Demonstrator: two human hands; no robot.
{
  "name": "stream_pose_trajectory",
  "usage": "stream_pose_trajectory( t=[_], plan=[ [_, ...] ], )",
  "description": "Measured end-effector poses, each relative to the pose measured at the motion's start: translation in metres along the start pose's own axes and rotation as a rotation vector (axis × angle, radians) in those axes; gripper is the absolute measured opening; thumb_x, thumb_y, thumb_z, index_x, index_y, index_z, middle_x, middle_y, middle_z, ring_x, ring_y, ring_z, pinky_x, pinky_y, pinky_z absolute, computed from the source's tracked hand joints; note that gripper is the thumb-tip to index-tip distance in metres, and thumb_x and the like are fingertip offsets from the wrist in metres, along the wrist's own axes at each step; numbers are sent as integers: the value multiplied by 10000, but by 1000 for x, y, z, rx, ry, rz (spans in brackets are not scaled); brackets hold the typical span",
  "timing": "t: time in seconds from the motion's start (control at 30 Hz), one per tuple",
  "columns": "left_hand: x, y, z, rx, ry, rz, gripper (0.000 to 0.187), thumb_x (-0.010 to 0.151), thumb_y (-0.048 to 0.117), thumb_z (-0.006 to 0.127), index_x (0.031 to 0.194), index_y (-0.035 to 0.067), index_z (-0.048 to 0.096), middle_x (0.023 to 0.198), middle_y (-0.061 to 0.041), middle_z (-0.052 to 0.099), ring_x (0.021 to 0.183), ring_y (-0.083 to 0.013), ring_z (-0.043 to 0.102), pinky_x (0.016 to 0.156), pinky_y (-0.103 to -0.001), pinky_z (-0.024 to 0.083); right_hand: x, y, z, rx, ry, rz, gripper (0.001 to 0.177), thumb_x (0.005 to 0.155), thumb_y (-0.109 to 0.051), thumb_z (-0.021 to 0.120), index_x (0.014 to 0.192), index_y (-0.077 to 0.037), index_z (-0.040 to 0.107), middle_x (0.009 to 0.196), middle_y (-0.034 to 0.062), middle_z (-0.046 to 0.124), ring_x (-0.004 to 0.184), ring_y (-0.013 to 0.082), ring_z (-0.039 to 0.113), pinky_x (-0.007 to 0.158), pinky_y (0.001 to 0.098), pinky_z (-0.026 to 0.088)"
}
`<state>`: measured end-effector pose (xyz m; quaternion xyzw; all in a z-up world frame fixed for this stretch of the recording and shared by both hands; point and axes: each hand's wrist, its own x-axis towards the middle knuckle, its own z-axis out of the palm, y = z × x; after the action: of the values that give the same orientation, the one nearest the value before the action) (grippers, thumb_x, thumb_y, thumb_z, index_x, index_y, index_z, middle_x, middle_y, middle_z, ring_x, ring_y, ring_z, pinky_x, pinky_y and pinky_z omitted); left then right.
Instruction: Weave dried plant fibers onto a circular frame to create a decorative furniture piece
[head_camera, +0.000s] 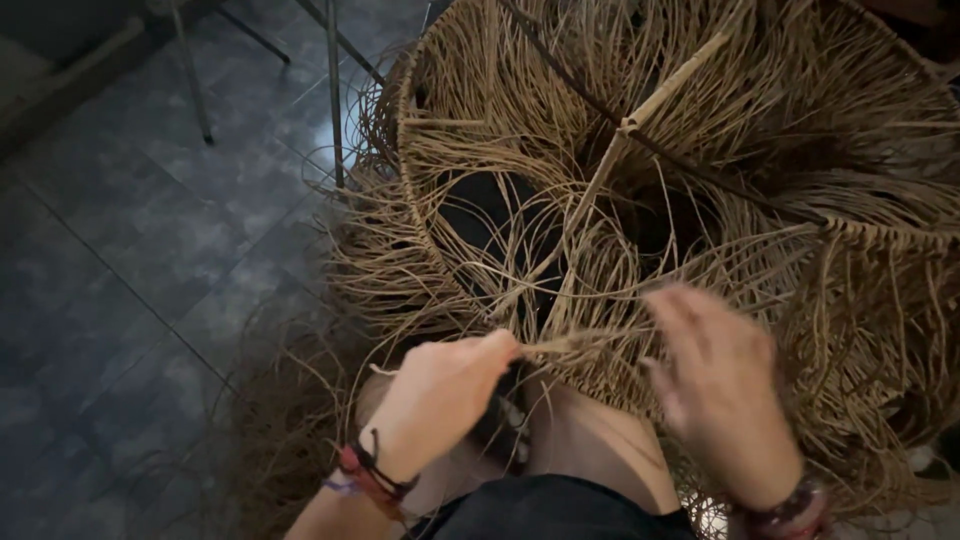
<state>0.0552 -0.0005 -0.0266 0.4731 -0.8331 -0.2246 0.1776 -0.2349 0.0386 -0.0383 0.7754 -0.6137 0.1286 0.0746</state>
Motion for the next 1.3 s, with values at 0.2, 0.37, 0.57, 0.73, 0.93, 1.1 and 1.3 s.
stream_pose_trajectory(
  t=[0.2, 0.37, 0.57, 0.73, 0.93, 1.1, 1.3],
  plan=[
    [-5, -12, -1, -13, 66, 68, 79, 906, 178, 626, 970, 140, 599, 771, -33, 727, 595, -293, 662, 535, -390, 492, 5, -11, 3, 436, -35, 127, 294, 890, -116, 642, 1137, -220, 764, 763, -50, 670, 518, 69, 524, 446, 181, 459],
    [-21, -63, -4, 133, 176, -153, 160, 869, 166, 619, 1024, 141, 591, 817, -44, 735, 648, -316, 679, 567, -430, 506, -6, 6, -19, 576, 210, 470, 242, 939, 96, 558, 1081, -16, 719, 928, 69, 634, 512, 122, 354, 459, 251, 264],
    [-26, -41, -21, 79, 124, -182, 132, 862, 186, 601, 982, 142, 568, 772, -37, 690, 634, -312, 650, 581, -423, 479, -13, 21, -3, 174, -292, -170, 811, 795, -406, 677, 1515, -129, 427, 1610, 104, 403, 1404, 286, 420, 1110, 496, 378],
    [-17, -9, -12, 144, 173, -16, 73, 922, 157, 576, 991, 135, 585, 746, 2, 684, 564, -206, 647, 528, -333, 504, 9, -38, -57, 572, -387, -349, 1034, 785, -448, 759, 1575, -39, 232, 1705, 183, 172, 1520, 349, 210, 1173, 529, 247],
    [-15, 14, -13, 164, 145, 229, 90, 908, 142, 576, 995, 126, 586, 746, -16, 629, 573, -215, 604, 529, -336, 479, 39, -64, -11, 610, -220, -263, 347, 892, -168, 601, 1232, -101, 622, 1201, 52, 700, 1029, 189, 655, 952, 363, 477],
    [-26, -6, -47, 80, 239, 140, 152, 852, 114, 602, 998, 149, 624, 771, 9, 675, 588, -199, 638, 556, -328, 496, 26, -3, 15, 744, -410, 40, 217, 928, -210, 574, 1009, -226, 774, 800, -68, 824, 500, 54, 627, 457, 187, 535],
    [-21, -20, -33, 268, 104, 92, 80, 859, 189, 616, 928, 162, 586, 783, 27, 669, 620, -254, 611, 600, -352, 473, 17, 0, 11, 469, -484, 191, 162, 898, -286, 608, 938, -229, 754, 688, -66, 828, 445, 121, 655, 494, 251, 535]
  ],
)
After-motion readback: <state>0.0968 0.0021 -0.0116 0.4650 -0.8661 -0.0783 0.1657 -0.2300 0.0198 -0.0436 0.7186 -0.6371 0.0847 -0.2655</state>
